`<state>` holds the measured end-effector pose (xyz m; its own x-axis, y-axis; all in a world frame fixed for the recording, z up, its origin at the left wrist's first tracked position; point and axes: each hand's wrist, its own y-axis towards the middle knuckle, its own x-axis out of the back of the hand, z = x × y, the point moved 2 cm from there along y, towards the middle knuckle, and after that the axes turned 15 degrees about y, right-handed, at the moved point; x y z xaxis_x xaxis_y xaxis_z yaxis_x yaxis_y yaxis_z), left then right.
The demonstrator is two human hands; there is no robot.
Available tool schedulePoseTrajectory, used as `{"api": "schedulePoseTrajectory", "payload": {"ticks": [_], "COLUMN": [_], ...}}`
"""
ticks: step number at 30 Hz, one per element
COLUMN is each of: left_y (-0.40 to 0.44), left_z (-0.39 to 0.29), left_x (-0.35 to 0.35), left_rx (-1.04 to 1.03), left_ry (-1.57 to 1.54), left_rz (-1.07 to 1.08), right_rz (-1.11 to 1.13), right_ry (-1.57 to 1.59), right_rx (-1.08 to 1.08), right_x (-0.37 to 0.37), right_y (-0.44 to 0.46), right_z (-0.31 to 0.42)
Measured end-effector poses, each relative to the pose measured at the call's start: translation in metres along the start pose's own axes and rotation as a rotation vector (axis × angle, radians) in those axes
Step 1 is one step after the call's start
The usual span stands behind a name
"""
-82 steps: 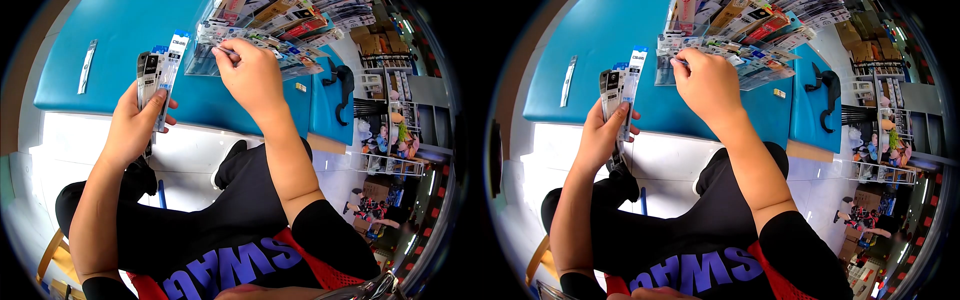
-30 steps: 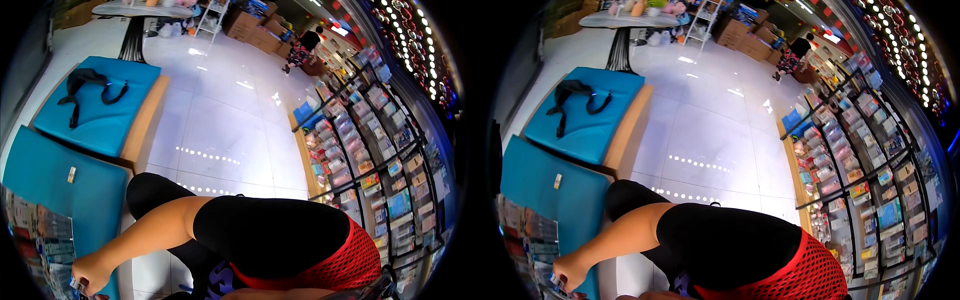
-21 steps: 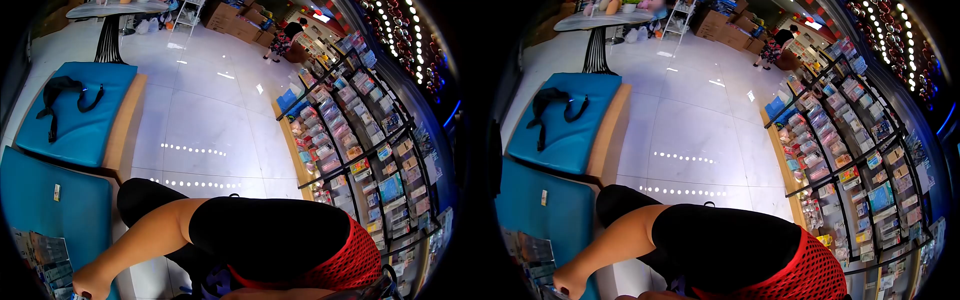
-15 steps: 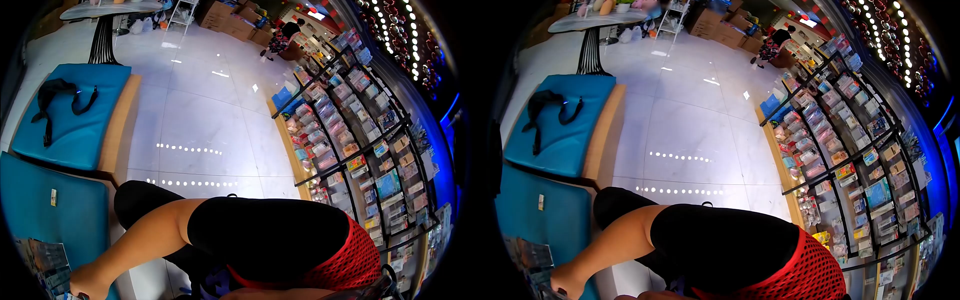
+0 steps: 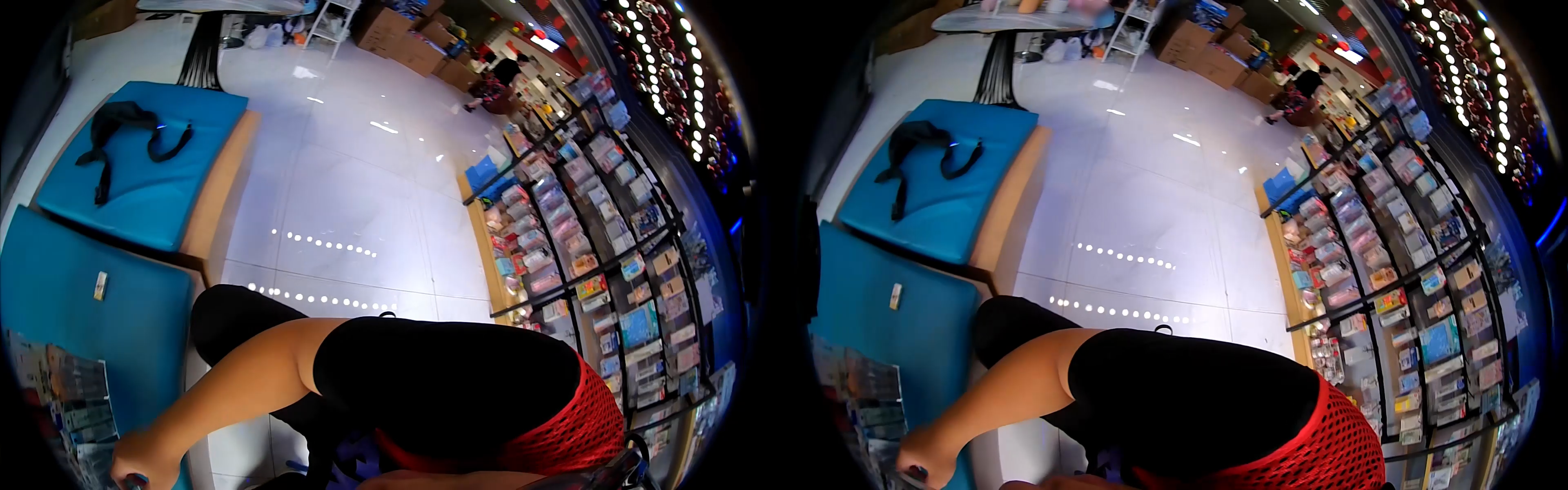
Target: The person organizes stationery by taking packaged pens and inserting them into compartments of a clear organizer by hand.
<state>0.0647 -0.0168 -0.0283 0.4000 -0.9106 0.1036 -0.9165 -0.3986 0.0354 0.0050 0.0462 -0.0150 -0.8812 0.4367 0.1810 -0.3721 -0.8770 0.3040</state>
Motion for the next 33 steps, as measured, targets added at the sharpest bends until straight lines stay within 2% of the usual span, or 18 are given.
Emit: {"api": "schedulePoseTrajectory", "payload": {"ticks": [1,5,11,14,17,21,28,31,33], "left_y": [-0.002,-0.008,-0.017,-0.021,-0.028,-0.034,-0.049,-0.057,-0.059], "left_z": [-0.001,-0.001,-0.002,-0.003,-0.005,-0.005,-0.005,-0.009,-0.024], "left_x": [0.006,0.028,0.054,0.067,0.08,0.096,0.133,0.158,0.164], "left_rx": [-0.005,-0.007,-0.009,-0.014,-0.018,-0.024,-0.041,-0.084,-0.155], "left_ry": [-0.003,-0.029,-0.052,-0.062,-0.067,-0.076,-0.111,-0.15,-0.016], "left_rz": [-0.018,-0.07,-0.13,-0.158,-0.193,-0.228,-0.308,-0.33,-0.255], "right_rz": [-0.05,-0.114,-0.205,-0.17,-0.185,-0.34,-0.102,-0.134,-0.14], "right_ry": [-0.042,0.098,-0.198,-0.222,-0.106,-0.005,-0.212,-0.232,-0.214], "right_rx": [0.008,0.096,0.13,0.222,0.509,0.503,0.256,0.233,0.253], "right_x": [0.001,-0.022,-0.053,-0.05,-0.047,-0.065,-0.075,-0.071,-0.066], "right_y": [-0.007,-0.01,0.005,0.009,0.015,0.03,0.024,0.018,0.016], "right_z": [0.028,0.036,0.026,0.044,0.055,0.043,0.033,0.046,0.046]}}
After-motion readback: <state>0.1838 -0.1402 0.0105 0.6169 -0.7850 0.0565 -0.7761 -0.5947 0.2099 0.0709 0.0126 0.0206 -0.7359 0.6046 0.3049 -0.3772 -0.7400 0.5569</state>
